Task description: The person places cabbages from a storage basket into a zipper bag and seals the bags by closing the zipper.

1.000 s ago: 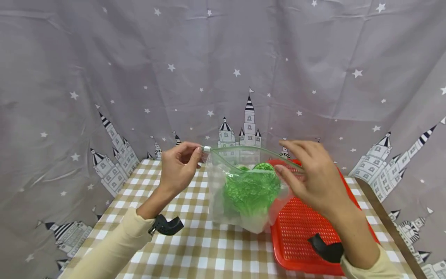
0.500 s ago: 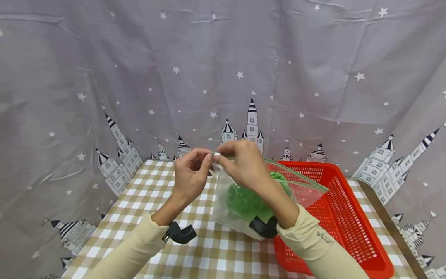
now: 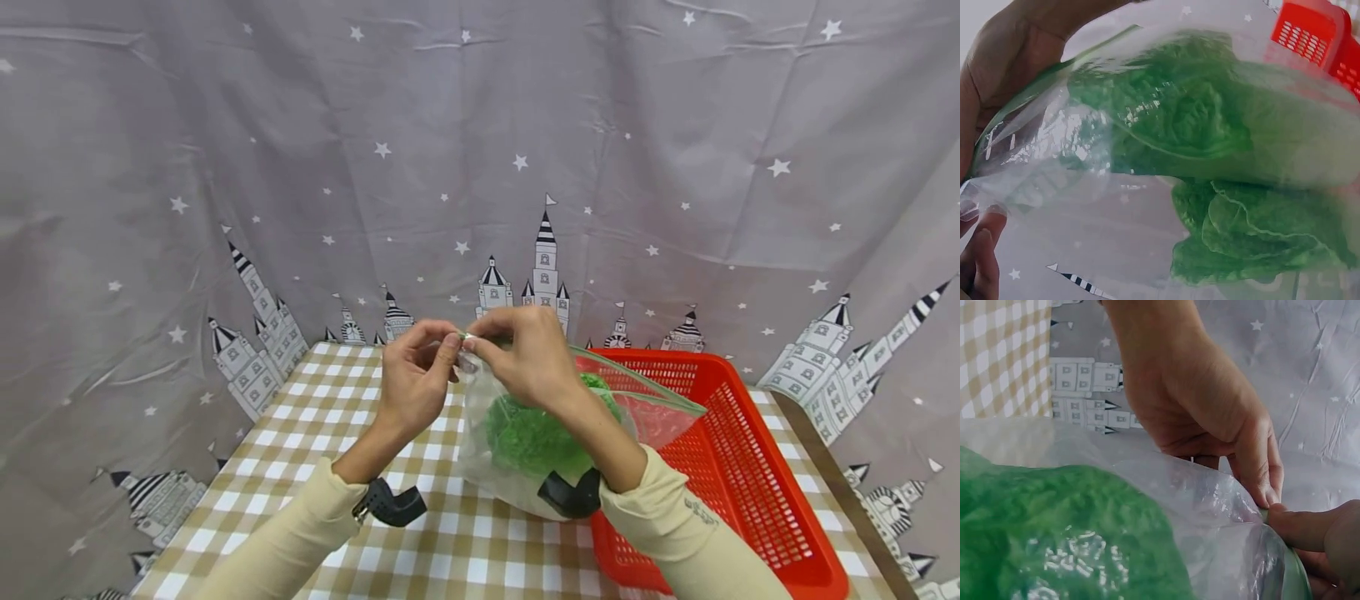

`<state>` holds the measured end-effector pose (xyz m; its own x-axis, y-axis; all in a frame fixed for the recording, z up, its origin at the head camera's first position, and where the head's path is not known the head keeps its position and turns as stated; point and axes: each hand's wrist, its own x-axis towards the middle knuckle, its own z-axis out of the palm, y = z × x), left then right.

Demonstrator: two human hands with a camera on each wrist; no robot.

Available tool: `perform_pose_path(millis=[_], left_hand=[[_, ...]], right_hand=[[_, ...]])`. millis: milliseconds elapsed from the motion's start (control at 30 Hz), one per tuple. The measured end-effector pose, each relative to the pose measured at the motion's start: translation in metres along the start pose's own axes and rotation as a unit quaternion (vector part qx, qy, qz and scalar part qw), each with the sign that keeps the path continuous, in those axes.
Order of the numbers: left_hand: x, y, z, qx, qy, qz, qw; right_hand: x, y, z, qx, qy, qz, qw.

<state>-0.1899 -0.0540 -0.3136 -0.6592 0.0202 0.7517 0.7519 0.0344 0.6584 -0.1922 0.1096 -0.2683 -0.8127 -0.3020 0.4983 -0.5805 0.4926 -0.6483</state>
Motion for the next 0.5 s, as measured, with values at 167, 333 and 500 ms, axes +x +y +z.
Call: perform_pose_path(millis=[167, 333, 500], left_hand=[[0.000, -0.005, -0.009, 0.028, 0.027, 0.003, 0.9992], [0.000, -0.016, -0.026, 0.047, 0.053, -0.002, 0.9974], [-0.001, -0.023, -0.043, 0.071, 0.083, -0.013, 0.9939]], right_hand=[[-0.008, 0.007, -0.009, 0.003, -0.004, 0.029, 0.9996], [-0.021, 0.025, -0.031, -0.031, -0.013, 0.062, 0.9975], [-0.039, 0.041, -0.064, -0.063, -0.004, 0.077, 0.9950]])
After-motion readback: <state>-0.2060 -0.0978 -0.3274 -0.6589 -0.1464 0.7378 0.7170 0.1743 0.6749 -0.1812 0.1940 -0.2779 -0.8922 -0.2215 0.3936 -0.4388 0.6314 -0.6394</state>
